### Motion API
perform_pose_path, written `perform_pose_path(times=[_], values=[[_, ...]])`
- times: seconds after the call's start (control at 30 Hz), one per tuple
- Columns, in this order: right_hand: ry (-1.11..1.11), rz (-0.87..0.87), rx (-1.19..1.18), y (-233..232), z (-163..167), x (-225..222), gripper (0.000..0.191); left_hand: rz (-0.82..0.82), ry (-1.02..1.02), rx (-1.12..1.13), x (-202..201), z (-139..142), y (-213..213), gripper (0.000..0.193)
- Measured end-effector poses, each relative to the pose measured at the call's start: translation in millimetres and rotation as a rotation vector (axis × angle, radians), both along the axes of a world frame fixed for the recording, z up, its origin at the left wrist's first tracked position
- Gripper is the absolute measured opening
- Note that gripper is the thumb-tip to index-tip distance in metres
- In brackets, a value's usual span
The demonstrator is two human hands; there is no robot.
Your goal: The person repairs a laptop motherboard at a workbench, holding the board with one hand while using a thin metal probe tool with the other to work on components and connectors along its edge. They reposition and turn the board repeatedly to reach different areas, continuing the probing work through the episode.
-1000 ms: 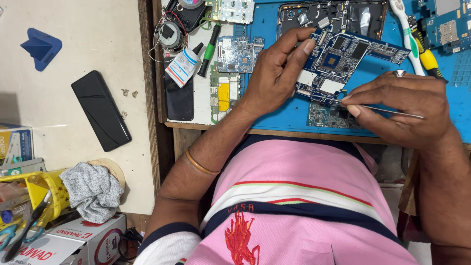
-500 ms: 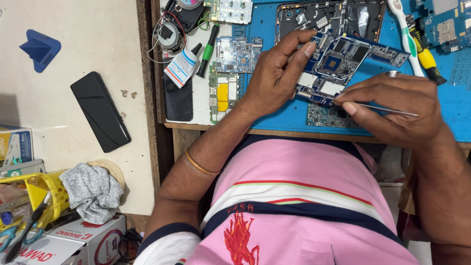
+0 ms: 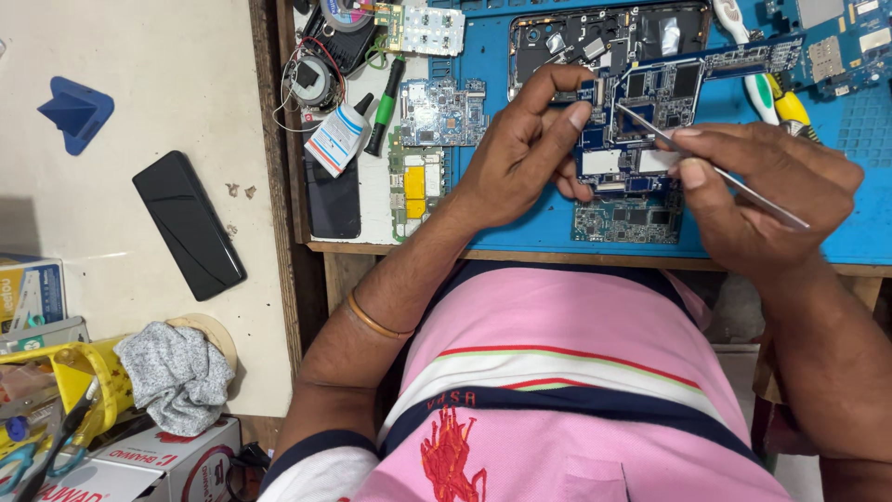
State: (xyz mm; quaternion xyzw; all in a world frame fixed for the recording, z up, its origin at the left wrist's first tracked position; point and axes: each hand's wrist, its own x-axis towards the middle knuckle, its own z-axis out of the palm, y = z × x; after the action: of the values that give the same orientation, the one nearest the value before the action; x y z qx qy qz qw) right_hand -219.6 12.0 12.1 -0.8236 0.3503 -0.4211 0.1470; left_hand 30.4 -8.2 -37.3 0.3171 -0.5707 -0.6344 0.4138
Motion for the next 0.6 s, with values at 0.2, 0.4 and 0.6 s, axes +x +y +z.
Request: perform_pose_path(times=[0.2, 0.4, 0.6], values=[[-0.033, 0.032, 0.014, -3.8, 1.4, -0.8, 0.015, -0.032, -0.039, -0.042, -5.2, 1.4, 0.0, 0.04], [-0.027, 0.025, -0.005, -3.7, -3.0, -1.5, 0.015, -0.045, -0.077, -0.034, -6.5, 1.3, 0.2, 0.042], [-0.037, 0.026, -0.011, -3.3, -6.3, -1.7, 0.016, -0.052, -0.076, -0.044, -6.1, 2.2, 0.9, 0.041]])
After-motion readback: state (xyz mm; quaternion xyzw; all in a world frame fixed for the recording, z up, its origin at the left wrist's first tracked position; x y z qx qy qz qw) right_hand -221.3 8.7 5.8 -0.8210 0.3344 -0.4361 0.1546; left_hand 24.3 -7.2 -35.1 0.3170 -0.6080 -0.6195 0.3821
